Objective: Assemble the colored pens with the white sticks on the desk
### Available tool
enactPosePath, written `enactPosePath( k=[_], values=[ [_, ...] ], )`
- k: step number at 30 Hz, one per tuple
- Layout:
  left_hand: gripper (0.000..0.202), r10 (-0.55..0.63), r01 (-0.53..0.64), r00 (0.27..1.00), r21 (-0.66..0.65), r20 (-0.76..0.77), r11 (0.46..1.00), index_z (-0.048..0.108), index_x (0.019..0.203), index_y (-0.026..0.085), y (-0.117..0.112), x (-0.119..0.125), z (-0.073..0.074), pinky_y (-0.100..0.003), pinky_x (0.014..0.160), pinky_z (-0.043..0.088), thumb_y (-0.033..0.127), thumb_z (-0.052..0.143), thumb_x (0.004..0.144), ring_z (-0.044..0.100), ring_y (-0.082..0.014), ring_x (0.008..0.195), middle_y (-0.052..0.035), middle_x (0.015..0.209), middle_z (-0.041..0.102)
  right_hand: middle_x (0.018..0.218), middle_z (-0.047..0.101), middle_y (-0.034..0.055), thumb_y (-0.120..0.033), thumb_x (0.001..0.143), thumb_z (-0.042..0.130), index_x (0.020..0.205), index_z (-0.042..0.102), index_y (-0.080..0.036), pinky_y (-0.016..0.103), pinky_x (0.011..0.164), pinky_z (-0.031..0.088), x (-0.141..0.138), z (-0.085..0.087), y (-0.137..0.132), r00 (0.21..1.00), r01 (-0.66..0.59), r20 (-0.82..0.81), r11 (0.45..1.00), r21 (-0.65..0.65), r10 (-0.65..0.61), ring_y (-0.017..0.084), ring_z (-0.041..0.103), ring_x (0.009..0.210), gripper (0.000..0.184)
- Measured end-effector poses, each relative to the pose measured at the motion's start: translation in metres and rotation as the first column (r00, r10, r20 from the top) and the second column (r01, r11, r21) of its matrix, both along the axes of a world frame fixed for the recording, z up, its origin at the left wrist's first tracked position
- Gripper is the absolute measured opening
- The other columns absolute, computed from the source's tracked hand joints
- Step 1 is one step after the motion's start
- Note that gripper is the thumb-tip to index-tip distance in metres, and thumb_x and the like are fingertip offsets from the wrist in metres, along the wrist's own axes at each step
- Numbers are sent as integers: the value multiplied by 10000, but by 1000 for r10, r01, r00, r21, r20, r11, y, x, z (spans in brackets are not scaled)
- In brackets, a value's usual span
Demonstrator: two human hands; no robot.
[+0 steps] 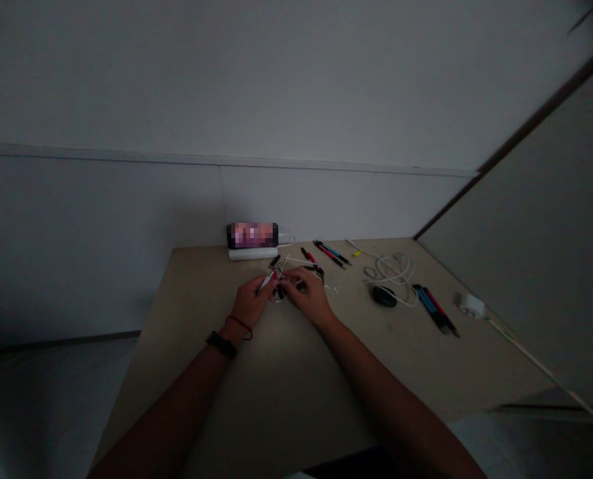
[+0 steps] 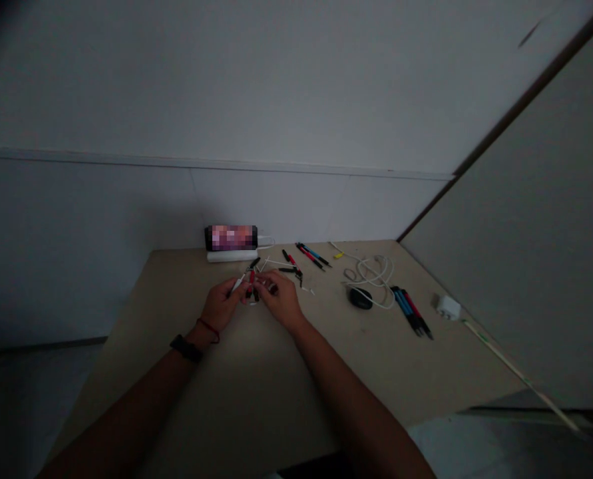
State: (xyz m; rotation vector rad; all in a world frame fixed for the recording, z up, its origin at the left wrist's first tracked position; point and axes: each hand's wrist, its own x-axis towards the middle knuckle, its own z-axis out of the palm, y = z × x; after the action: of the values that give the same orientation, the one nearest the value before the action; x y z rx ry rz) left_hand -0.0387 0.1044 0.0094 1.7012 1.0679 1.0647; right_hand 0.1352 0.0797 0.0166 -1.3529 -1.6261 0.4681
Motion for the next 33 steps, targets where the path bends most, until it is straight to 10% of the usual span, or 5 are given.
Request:
enactPosePath(
  k=[7, 16, 33],
  values=[
    [488, -2, 2, 1000, -7, 9, 1000, 579, 623, 178, 0, 1, -2, -258, 666, 421, 563, 521, 917, 564, -138, 615, 6, 615, 620, 1070, 708, 133, -252, 888, 587, 1051, 733, -175, 435, 969, 446, 38, -8, 11, 904, 312, 293, 949, 43, -310, 273, 601, 1042, 232],
    [500, -22, 23, 999, -32, 28, 999, 616, 664, 171, 2, 2, -9, -251, 640, 424, 589, 512, 917, 567, -137, 593, 12, 589, 612, 1208, 685, 138, -180, 890, 588, 1084, 753, -187, 473, 1038, 399, 38, -18, 12, 838, 270, 495, 963, -5, -232, 313, 526, 1175, 255],
    [493, -27, 27, 999, -4, 19, 1000, 592, 624, 182, 3, 2, -10, -258, 655, 419, 576, 518, 911, 563, -145, 610, 3, 601, 624, 973, 679, 110, -51, 831, 489, 914, 766, -187, 394, 948, 501, 39, -25, 19, 912, 186, 365, 982, 39, -187, 239, 619, 978, 320]
  ],
)
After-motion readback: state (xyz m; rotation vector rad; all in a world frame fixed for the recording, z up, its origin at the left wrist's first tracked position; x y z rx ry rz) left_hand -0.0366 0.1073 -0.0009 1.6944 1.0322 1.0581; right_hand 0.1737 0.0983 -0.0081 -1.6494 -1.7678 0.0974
